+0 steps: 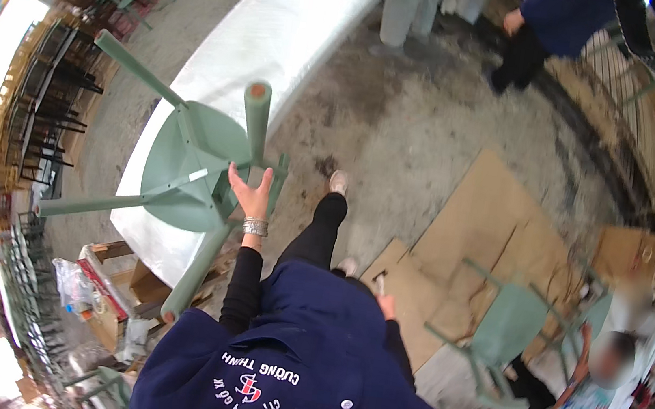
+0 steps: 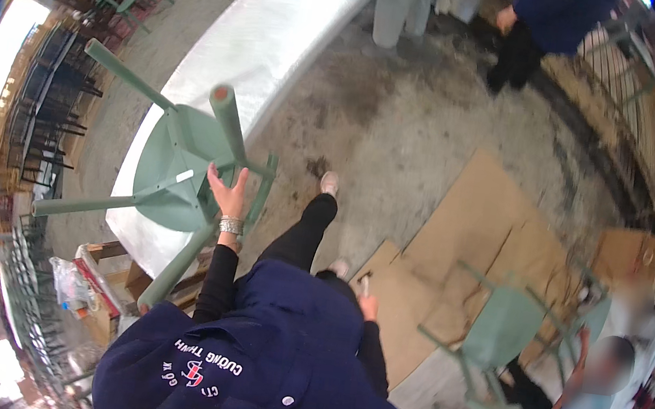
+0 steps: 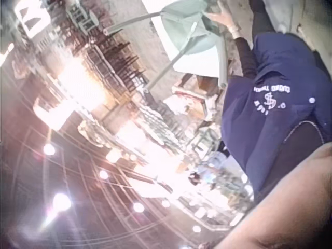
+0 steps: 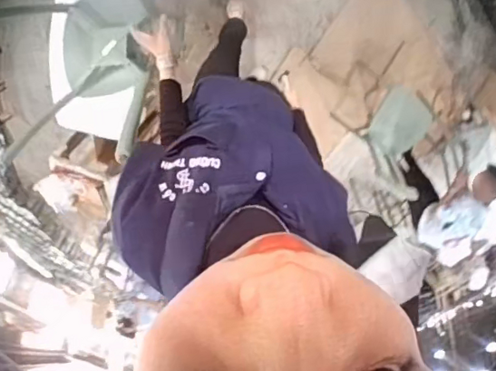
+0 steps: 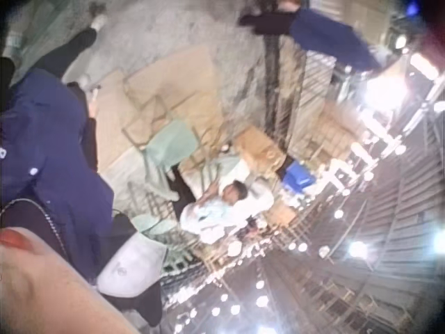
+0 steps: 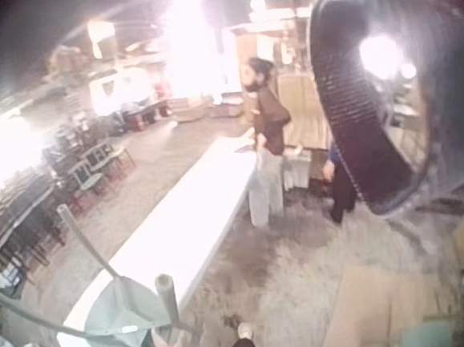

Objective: The person assembles green plastic chairs by inserting metal fasteners into the underside of the seat and tapping them with a hammer. The person repeatedly picks up chairs, positions them, and secures the fasteners before moving to the next unit.

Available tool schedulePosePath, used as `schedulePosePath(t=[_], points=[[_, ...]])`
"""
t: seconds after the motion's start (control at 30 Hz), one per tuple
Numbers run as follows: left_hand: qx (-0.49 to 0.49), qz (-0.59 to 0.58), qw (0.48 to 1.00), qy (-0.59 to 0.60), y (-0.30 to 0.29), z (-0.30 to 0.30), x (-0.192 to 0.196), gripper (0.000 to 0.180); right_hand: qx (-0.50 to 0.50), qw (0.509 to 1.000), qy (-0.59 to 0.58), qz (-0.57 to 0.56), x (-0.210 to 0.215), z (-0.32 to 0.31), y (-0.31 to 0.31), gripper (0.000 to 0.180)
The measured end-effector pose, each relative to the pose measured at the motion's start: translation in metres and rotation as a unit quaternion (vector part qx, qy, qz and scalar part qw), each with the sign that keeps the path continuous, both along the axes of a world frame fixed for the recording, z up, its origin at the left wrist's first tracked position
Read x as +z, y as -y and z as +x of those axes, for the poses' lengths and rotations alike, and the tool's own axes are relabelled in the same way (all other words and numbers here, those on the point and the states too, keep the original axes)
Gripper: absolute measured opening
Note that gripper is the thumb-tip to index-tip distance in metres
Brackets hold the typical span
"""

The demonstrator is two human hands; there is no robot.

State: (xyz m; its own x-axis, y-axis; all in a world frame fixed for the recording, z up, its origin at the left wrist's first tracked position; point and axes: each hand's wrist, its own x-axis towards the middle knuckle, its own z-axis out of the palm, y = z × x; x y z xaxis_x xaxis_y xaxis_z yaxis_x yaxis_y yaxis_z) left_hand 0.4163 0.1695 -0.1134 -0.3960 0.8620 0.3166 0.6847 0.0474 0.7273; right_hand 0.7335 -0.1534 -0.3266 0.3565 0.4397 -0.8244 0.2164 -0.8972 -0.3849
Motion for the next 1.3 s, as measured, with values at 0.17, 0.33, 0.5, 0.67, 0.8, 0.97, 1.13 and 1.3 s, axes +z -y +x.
schedulePosePath(t=[0.17,0.33,0.5,0.67,0.8,0.97,1.13,1.3], points=[[-0.082,0.027,0.994,0.07,-0.084,0.031,0.018,0.079,0.072,0.995,0.048,-0.045,-0.171,0.051,0.034,0.053],[-0.057,0.055,0.997,0.004,-0.123,-0.008,-0.046,0.023,0.072,0.996,0.035,-0.044,-0.07,0.101,-0.157,0.051],[-0.056,-0.042,0.997,0.025,-0.147,-0.011,-0.014,0.02,0.123,0.99,0.07,-0.027,-0.043,0.152,-0.307,0.049],[0.048,-0.02,0.958,0.283,-0.197,0.019,0.046,0.019,0.178,0.978,0.111,0.015,-0.022,0.18,-0.481,0.047],[0.019,-0.083,0.974,0.209,-0.25,0.094,0.1,0.017,0.102,0.991,0.054,0.072,-0.033,0.221,-0.634,0.038],[-0.044,-0.099,0.98,0.167,-0.308,0.157,0.106,0.014,0.152,0.975,0.087,0.135,0.005,0.242,-0.754,0.031],[-0.091,-0.125,0.976,0.151,-0.425,0.229,0.114,0.013,0.251,0.967,-0.04,0.025,-0.008,0.319,-0.818,0.027],[-0.204,-0.061,0.97,0.117,-0.563,0.29,0.112,0.016,0.246,0.968,0.03,-0.035,-0.047,0.412,-0.839,0.028]])
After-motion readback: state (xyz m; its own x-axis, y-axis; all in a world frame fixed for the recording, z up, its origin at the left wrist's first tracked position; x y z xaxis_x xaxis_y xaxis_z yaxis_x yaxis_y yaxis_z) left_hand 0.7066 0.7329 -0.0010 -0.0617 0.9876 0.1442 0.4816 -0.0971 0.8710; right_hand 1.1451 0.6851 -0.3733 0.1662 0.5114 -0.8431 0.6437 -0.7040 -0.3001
